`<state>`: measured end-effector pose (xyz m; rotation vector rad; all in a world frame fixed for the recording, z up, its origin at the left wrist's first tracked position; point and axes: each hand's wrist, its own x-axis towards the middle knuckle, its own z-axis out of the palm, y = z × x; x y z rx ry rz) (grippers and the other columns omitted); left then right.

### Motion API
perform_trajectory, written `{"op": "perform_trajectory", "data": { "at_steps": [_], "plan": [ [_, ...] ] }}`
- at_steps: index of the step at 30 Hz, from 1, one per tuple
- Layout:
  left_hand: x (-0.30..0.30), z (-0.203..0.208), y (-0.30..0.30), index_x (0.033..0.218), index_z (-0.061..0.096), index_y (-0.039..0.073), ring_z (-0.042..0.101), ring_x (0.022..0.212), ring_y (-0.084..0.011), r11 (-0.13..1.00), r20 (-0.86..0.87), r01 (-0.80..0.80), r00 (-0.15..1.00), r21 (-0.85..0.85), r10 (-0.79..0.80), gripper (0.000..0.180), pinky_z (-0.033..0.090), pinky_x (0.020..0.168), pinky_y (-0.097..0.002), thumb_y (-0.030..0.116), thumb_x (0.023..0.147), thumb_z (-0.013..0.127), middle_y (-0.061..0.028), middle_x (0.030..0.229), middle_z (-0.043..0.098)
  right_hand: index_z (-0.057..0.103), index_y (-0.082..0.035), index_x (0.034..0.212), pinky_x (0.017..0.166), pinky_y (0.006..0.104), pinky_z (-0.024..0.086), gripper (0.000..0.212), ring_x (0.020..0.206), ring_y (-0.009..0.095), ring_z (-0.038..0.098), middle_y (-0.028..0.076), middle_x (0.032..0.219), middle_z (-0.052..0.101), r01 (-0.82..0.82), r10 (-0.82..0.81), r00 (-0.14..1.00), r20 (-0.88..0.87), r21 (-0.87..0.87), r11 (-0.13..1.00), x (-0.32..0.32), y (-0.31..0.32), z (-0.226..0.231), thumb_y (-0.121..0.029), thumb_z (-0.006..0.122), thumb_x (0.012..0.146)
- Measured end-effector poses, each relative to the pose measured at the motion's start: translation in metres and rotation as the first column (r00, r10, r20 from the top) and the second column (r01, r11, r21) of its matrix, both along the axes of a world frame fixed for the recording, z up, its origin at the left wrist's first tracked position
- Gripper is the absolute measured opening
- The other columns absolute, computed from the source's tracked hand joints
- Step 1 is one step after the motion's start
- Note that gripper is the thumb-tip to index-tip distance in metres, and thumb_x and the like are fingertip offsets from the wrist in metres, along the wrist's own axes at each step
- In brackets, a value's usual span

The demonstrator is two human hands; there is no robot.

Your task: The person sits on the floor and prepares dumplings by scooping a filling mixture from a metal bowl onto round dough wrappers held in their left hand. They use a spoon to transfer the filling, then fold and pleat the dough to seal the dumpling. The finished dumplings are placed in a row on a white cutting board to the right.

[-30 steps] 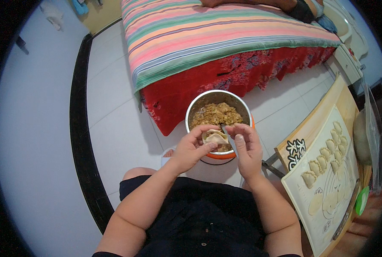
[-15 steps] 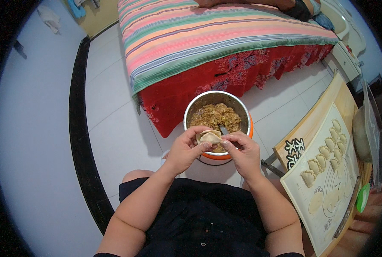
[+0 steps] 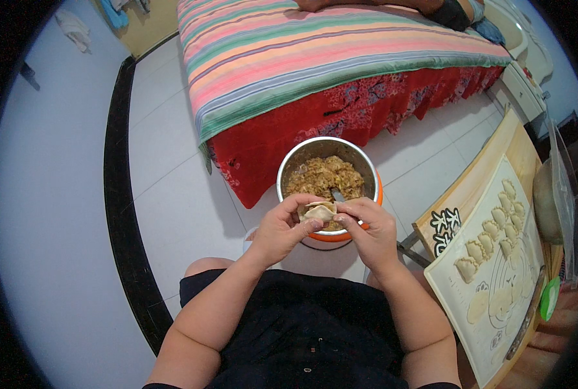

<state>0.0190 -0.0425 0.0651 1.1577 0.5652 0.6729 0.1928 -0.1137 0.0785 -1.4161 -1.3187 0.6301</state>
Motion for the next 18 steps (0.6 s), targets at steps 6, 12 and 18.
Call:
{"op": "perform_trajectory", "data": {
  "at_steps": [6, 12, 18],
  "plan": [
    [-0.0001, -0.0035, -0.0022, 0.119, 0.049, 0.002, 0.057, 0.099, -0.0111, 0.997, -0.078, -0.005, 0.997, 0.073, 0.011, 0.037, 0.047, 0.084, -0.0246, 0.007, 0.086, 0.063, -0.0067, 0.109, 0.060, 0.068, -0.001, 0.088, 0.068, 0.0316, 0.051, 0.014, 0.076, 0.024, 0.064, 0.012, 0.085, 0.066, -0.013, 0.002, 0.987, 0.159, 0.063, 0.998, -0.0016, -0.0008, 0.0019, -0.004, 0.069, 0.075],
    [0.0004, -0.0021, -0.0031, 0.119, 0.050, 0.003, 0.057, 0.097, -0.0103, 0.987, -0.176, 0.008, 0.984, 0.162, 0.021, 0.038, 0.047, 0.083, -0.0242, 0.006, 0.084, 0.064, -0.0062, 0.108, 0.060, 0.066, -0.001, 0.090, 0.068, 0.0333, 0.051, 0.016, 0.075, 0.027, 0.063, 0.013, 0.085, 0.065, -0.019, -0.022, 0.963, 0.270, 0.147, 0.989, -0.0028, -0.0018, 0.0036, -0.001, 0.067, 0.075],
    [0.0018, -0.0027, -0.0012, 0.117, 0.052, 0.004, 0.058, 0.093, -0.0094, 0.988, -0.075, -0.071, 0.994, 0.136, 0.082, 0.035, 0.048, 0.080, -0.0244, 0.007, 0.085, 0.064, -0.0058, 0.107, 0.060, 0.065, 0.000, 0.094, 0.070, 0.0320, 0.051, 0.017, 0.076, 0.025, 0.064, 0.013, 0.085, 0.065, 0.011, -0.013, 0.997, 0.074, 0.030, 0.999, -0.0001, -0.0027, -0.0006, -0.001, 0.065, 0.077]
  ]
}}
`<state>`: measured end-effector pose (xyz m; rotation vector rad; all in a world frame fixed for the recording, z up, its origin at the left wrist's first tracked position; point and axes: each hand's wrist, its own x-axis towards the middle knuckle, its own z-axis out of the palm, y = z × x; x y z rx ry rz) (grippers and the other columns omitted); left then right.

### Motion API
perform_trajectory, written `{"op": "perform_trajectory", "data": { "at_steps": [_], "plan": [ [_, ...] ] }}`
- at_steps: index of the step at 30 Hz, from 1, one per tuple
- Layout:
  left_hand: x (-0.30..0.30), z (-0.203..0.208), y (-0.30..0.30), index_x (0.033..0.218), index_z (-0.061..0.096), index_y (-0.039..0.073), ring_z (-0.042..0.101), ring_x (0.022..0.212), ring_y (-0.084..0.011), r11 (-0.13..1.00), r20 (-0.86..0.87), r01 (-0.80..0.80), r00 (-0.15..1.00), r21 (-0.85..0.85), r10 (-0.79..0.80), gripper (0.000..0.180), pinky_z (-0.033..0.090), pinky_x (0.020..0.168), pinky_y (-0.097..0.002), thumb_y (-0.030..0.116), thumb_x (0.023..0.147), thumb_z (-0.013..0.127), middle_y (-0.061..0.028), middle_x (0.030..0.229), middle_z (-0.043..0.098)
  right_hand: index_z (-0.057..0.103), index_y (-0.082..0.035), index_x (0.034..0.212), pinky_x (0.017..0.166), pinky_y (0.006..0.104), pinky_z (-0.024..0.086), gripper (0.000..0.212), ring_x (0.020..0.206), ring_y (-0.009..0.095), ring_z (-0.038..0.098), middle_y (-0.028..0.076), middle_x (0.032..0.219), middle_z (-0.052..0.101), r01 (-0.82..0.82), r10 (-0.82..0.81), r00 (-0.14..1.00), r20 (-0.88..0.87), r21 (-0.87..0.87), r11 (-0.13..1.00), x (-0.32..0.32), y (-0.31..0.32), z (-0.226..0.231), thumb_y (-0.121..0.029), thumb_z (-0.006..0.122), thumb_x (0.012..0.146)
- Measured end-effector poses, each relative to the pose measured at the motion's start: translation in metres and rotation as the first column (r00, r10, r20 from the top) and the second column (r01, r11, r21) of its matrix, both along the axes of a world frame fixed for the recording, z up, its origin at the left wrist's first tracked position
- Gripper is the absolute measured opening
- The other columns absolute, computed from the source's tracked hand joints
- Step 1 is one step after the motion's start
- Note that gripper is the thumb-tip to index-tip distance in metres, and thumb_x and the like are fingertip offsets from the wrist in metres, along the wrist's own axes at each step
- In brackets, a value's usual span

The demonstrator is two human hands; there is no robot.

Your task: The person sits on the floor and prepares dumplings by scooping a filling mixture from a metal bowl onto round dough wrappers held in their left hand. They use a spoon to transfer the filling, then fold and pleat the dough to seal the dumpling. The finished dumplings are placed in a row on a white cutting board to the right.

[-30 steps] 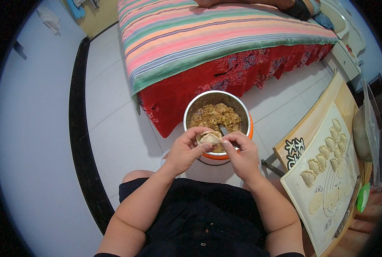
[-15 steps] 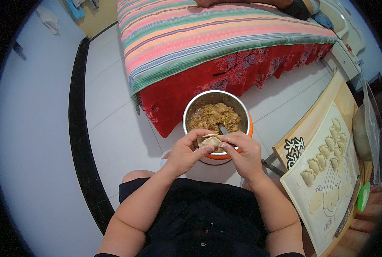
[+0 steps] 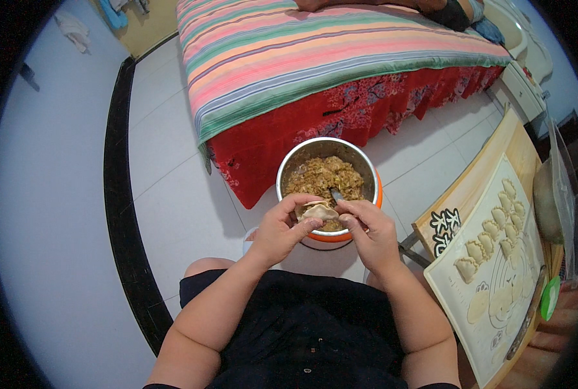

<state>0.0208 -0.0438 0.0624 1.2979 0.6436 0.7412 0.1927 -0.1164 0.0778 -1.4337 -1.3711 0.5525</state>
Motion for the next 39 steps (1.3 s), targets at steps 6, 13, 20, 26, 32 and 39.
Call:
{"op": "perform_trajectory", "data": {
  "at_steps": [6, 13, 20, 26, 32, 39],
  "plan": [
    [-0.002, 0.003, -0.001, 0.117, 0.053, 0.005, 0.058, 0.094, -0.0106, 0.999, -0.105, 0.026, 0.994, 0.023, -0.023, 0.035, 0.048, 0.080, -0.0247, 0.008, 0.084, 0.065, -0.0059, 0.107, 0.060, 0.066, 0.001, 0.095, 0.070, 0.0299, 0.051, 0.018, 0.078, 0.022, 0.065, 0.014, 0.088, 0.065, -0.068, 0.060, 0.996, -0.073, -0.105, 0.992, 0.004, -0.002, 0.002, -0.003, 0.066, 0.077],
    [-0.001, 0.004, -0.003, 0.114, 0.055, 0.004, 0.058, 0.095, -0.0133, 0.981, -0.189, 0.080, 0.981, 0.175, -0.046, 0.034, 0.047, 0.081, -0.0261, 0.009, 0.082, 0.066, -0.0071, 0.106, 0.060, 0.067, 0.001, 0.091, 0.066, 0.0311, 0.050, 0.015, 0.075, 0.024, 0.064, 0.013, 0.085, 0.066, -0.073, 0.073, 0.997, -0.001, -0.008, 0.997, 0.004, 0.001, 0.002, -0.003, 0.067, 0.076],
    [0.000, 0.006, -0.003, 0.112, 0.056, 0.003, 0.059, 0.097, -0.0197, 0.931, -0.218, 0.107, 0.976, 0.348, -0.031, 0.035, 0.047, 0.084, -0.0297, 0.008, 0.080, 0.067, -0.0101, 0.105, 0.060, 0.067, -0.001, 0.089, 0.067, 0.0333, 0.050, 0.015, 0.077, 0.027, 0.063, 0.013, 0.083, 0.065, -0.062, 0.055, 0.984, 0.169, 0.040, 0.997, 0.003, -0.002, 0.006, -0.001, 0.067, 0.075],
    [0.001, 0.010, -0.003, 0.115, 0.054, 0.005, 0.058, 0.098, -0.0163, 0.901, -0.306, 0.156, 0.952, 0.404, -0.028, 0.038, 0.048, 0.083, -0.0301, 0.013, 0.081, 0.069, -0.0067, 0.108, 0.059, 0.066, -0.002, 0.088, 0.067, 0.0342, 0.050, 0.013, 0.076, 0.027, 0.062, 0.012, 0.084, 0.064, -0.067, 0.061, 0.987, 0.147, 0.036, 0.997, 0.003, -0.001, 0.005, -0.001, 0.066, 0.075],
    [-0.001, 0.004, -0.007, 0.107, 0.053, 0.005, 0.057, 0.100, -0.0161, 0.957, -0.247, 0.103, 0.968, 0.272, -0.034, 0.033, 0.048, 0.086, -0.0308, 0.012, 0.080, 0.071, -0.0080, 0.110, 0.059, 0.066, -0.002, 0.089, 0.069, 0.0345, 0.050, 0.014, 0.081, 0.027, 0.062, 0.012, 0.087, 0.063, -0.078, 0.084, 0.978, 0.193, -0.040, 0.996, 0.003, -0.002, 0.008, -0.001, 0.065, 0.075],
    [-0.002, 0.001, -0.005, 0.110, 0.054, 0.005, 0.061, 0.094, -0.0203, 0.922, -0.217, 0.135, 0.975, 0.364, -0.057, 0.034, 0.049, 0.081, -0.0311, 0.013, 0.080, 0.069, -0.0091, 0.103, 0.062, 0.067, -0.002, 0.093, 0.069, 0.0346, 0.049, 0.020, 0.080, 0.027, 0.061, 0.011, 0.088, 0.063, -0.072, 0.065, 0.983, 0.172, 0.034, 0.997, 0.006, -0.003, 0.005, 0.000, 0.066, 0.073]
  ]
}}
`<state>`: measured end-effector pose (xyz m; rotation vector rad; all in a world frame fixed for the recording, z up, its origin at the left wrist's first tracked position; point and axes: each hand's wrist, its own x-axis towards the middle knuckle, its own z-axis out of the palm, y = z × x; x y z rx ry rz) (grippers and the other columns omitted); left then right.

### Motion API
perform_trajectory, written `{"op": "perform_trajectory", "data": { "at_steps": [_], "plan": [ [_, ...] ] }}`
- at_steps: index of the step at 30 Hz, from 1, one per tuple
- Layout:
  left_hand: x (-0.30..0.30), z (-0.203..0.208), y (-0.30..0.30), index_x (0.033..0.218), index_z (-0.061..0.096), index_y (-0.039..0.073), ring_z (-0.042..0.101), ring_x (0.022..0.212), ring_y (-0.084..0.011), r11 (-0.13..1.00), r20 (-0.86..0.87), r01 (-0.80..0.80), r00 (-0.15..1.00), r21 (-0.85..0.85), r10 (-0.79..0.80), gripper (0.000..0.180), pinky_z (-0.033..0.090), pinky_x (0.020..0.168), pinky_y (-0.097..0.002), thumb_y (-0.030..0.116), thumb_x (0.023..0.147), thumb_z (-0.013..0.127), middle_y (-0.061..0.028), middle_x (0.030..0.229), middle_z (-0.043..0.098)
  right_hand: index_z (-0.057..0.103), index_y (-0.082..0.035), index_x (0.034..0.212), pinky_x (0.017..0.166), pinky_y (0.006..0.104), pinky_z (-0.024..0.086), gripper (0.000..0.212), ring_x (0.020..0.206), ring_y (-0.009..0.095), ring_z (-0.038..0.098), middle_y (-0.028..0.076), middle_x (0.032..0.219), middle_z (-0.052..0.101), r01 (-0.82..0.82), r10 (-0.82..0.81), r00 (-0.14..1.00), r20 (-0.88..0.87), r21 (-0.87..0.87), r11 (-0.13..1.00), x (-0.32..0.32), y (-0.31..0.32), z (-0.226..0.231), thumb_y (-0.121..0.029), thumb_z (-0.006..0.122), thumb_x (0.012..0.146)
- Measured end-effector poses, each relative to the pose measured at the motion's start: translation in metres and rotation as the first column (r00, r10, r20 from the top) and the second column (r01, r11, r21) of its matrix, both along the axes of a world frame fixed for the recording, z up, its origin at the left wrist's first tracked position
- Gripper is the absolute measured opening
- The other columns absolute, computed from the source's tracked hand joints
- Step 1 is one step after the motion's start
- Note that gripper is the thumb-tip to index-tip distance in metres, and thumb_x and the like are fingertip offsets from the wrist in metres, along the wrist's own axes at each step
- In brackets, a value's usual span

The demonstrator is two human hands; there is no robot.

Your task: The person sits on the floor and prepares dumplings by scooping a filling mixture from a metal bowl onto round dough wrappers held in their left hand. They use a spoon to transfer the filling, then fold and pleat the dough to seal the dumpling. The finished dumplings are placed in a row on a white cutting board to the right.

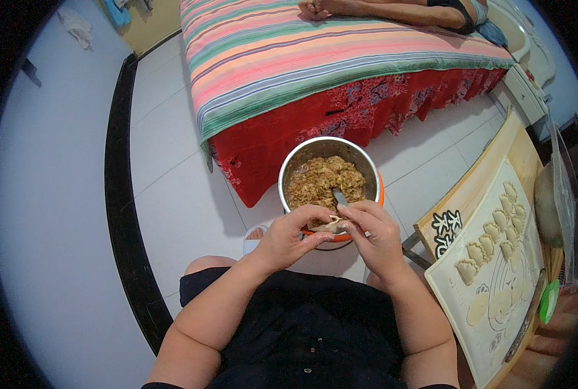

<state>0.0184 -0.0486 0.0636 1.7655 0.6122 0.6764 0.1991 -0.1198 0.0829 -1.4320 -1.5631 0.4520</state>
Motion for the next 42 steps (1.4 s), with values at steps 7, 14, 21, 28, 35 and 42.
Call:
{"op": "perform_trajectory", "data": {
  "at_steps": [7, 14, 21, 28, 35, 42],
  "plan": [
    [0.000, 0.006, 0.001, 0.114, 0.052, 0.005, 0.058, 0.098, -0.0171, 0.999, -0.049, 0.028, 0.998, -0.026, -0.029, 0.039, 0.048, 0.083, -0.0304, 0.014, 0.081, 0.070, -0.0085, 0.107, 0.060, 0.067, -0.001, 0.091, 0.068, 0.0333, 0.049, 0.019, 0.077, 0.027, 0.061, 0.011, 0.083, 0.064, -0.045, 0.044, 0.999, 0.031, 0.021, 0.999, -0.001, 0.001, 0.005, 0.001, 0.067, 0.071],
    [0.012, 0.009, -0.004, 0.129, 0.043, 0.006, 0.053, 0.107, -0.0162, 0.890, 0.249, 0.063, 0.967, -0.451, 0.057, 0.051, 0.044, 0.091, -0.0310, 0.009, 0.083, 0.066, -0.0076, 0.112, 0.057, 0.064, 0.002, 0.088, 0.068, 0.0290, 0.049, 0.010, 0.075, 0.021, 0.061, 0.012, 0.087, 0.063, 0.039, -0.052, 0.900, -0.434, -0.040, 0.998, -0.012, -0.002, -0.009, 0.000, 0.065, 0.078],
    [0.005, 0.003, 0.003, 0.127, 0.047, 0.007, 0.055, 0.101, -0.0128, 0.858, 0.153, 0.060, 0.988, -0.510, 0.022, 0.044, 0.047, 0.086, -0.0288, 0.009, 0.086, 0.062, -0.0045, 0.113, 0.056, 0.065, -0.001, 0.095, 0.069, 0.0287, 0.050, 0.017, 0.079, 0.019, 0.062, 0.013, 0.092, 0.063, 0.054, -0.069, 0.962, -0.265, -0.063, 0.997, -0.009, 0.001, -0.004, -0.001, 0.065, 0.079],
    [0.004, 0.008, 0.002, 0.130, 0.044, 0.008, 0.058, 0.097, -0.0130, 0.944, -0.085, -0.004, 0.996, -0.330, -0.026, 0.052, 0.048, 0.083, -0.0282, 0.010, 0.083, 0.066, -0.0054, 0.112, 0.058, 0.066, -0.001, 0.094, 0.070, 0.0309, 0.051, 0.018, 0.081, 0.024, 0.064, 0.011, 0.091, 0.064, -0.066, 0.065, 0.996, -0.068, -0.018, 0.998, -0.003, 0.004, -0.006, -0.001, 0.065, 0.077],
    [0.005, 0.007, 0.002, 0.135, 0.038, 0.008, 0.057, 0.102, -0.0155, 0.954, -0.176, -0.008, 0.983, -0.298, -0.047, 0.060, 0.048, 0.086, -0.0314, 0.011, 0.083, 0.067, -0.0097, 0.117, 0.057, 0.065, 0.000, 0.090, 0.070, 0.0305, 0.051, 0.014, 0.080, 0.025, 0.064, 0.012, 0.090, 0.064, -0.064, 0.046, 0.990, -0.133, -0.134, 0.989, -0.004, 0.002, -0.003, 0.000, 0.065, 0.076],
    [0.008, -0.002, 0.004, 0.127, 0.045, 0.001, 0.056, 0.099, -0.0127, 0.803, 0.095, -0.004, 0.993, -0.596, 0.076, 0.042, 0.048, 0.084, -0.0260, 0.012, 0.089, 0.059, -0.0077, 0.110, 0.058, 0.060, 0.002, 0.090, 0.070, 0.0281, 0.052, 0.015, 0.079, 0.019, 0.064, 0.011, 0.088, 0.064, 0.054, -0.089, 0.938, -0.334, -0.112, 0.992, -0.012, 0.002, -0.008, 0.003, 0.065, 0.076]
  ]
}}
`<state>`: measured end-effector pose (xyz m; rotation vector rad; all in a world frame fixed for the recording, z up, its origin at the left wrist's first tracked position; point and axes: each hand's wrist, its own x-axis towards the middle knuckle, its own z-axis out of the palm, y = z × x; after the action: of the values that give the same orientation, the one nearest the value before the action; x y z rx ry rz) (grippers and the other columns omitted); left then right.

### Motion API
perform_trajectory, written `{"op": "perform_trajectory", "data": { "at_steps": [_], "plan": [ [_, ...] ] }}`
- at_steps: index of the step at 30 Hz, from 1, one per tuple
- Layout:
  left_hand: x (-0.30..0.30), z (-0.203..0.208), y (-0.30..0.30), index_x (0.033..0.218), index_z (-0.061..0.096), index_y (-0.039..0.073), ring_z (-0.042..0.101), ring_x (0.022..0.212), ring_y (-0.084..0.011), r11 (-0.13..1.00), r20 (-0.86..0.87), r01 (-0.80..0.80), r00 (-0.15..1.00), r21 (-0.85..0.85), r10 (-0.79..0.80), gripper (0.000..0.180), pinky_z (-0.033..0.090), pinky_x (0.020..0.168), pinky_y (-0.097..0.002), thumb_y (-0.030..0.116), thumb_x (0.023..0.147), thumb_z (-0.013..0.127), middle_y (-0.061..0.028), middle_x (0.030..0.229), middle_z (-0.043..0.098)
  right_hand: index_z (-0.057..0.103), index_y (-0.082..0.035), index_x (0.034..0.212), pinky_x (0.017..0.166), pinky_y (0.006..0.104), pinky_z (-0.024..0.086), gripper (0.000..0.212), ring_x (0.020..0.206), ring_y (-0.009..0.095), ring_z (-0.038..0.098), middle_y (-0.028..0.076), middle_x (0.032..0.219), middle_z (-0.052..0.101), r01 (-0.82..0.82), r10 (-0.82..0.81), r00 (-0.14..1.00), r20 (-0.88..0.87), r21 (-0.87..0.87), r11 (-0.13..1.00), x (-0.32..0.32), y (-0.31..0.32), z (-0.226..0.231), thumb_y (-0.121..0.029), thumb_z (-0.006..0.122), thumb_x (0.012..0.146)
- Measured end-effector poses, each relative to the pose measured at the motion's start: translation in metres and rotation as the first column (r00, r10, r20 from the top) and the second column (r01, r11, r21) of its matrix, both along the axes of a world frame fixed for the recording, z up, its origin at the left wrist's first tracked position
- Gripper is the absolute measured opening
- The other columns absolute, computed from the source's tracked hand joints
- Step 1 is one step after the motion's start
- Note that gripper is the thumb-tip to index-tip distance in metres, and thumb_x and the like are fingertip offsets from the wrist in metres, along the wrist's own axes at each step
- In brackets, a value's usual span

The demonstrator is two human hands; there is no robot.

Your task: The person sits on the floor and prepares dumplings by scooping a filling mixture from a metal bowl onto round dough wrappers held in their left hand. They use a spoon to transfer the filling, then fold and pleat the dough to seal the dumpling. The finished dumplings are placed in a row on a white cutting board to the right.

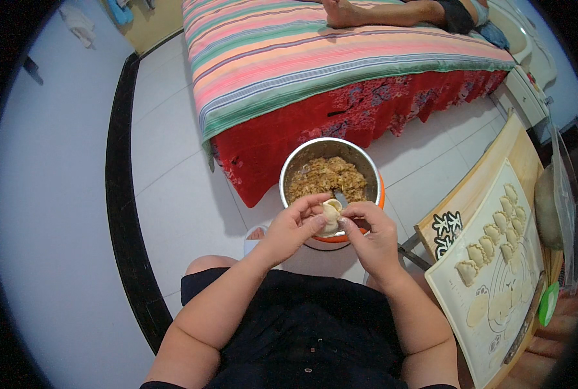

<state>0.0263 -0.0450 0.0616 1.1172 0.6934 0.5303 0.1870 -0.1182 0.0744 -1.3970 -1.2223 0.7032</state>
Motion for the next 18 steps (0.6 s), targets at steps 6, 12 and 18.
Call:
{"op": "perform_trajectory", "data": {
  "at_steps": [6, 12, 18],
  "plan": [
    [0.001, 0.007, -0.001, 0.119, 0.051, 0.001, 0.056, 0.099, -0.0110, 0.989, 0.009, 0.061, 0.998, -0.131, -0.061, 0.031, 0.047, 0.086, -0.0264, 0.018, 0.093, 0.054, -0.0053, 0.108, 0.058, 0.059, 0.001, 0.096, 0.072, 0.0278, 0.053, 0.019, 0.077, 0.016, 0.065, 0.010, 0.088, 0.064, 0.026, -0.032, 0.995, -0.093, -0.058, 0.998, -0.002, -0.003, -0.005, 0.003, 0.065, 0.078],
    [0.000, 0.000, 0.001, 0.115, 0.054, 0.002, 0.055, 0.099, -0.0105, 0.985, 0.048, 0.030, 0.999, -0.167, -0.022, 0.028, 0.046, 0.087, -0.0264, 0.020, 0.093, 0.055, -0.0041, 0.107, 0.059, 0.061, 0.002, 0.104, 0.071, 0.0274, 0.052, 0.025, 0.079, 0.019, 0.065, 0.013, 0.092, 0.066, 0.031, -0.032, 0.999, -0.035, -0.025, 0.999, 0.001, -0.003, -0.002, 0.001, 0.063, 0.080],
    [0.003, 0.004, -0.001, 0.120, 0.053, 0.001, 0.055, 0.101, -0.0098, 0.991, 0.018, 0.057, 0.998, -0.119, -0.055, 0.034, 0.045, 0.088, -0.0252, 0.020, 0.092, 0.057, -0.0042, 0.110, 0.059, 0.066, 0.002, 0.098, 0.070, 0.0298, 0.051, 0.020, 0.079, 0.021, 0.065, 0.014, 0.091, 0.066, -0.049, 0.051, 0.996, 0.075, -0.028, 0.998, 0.009, 0.000, 0.003, -0.003, 0.065, 0.078]
  ]
}}
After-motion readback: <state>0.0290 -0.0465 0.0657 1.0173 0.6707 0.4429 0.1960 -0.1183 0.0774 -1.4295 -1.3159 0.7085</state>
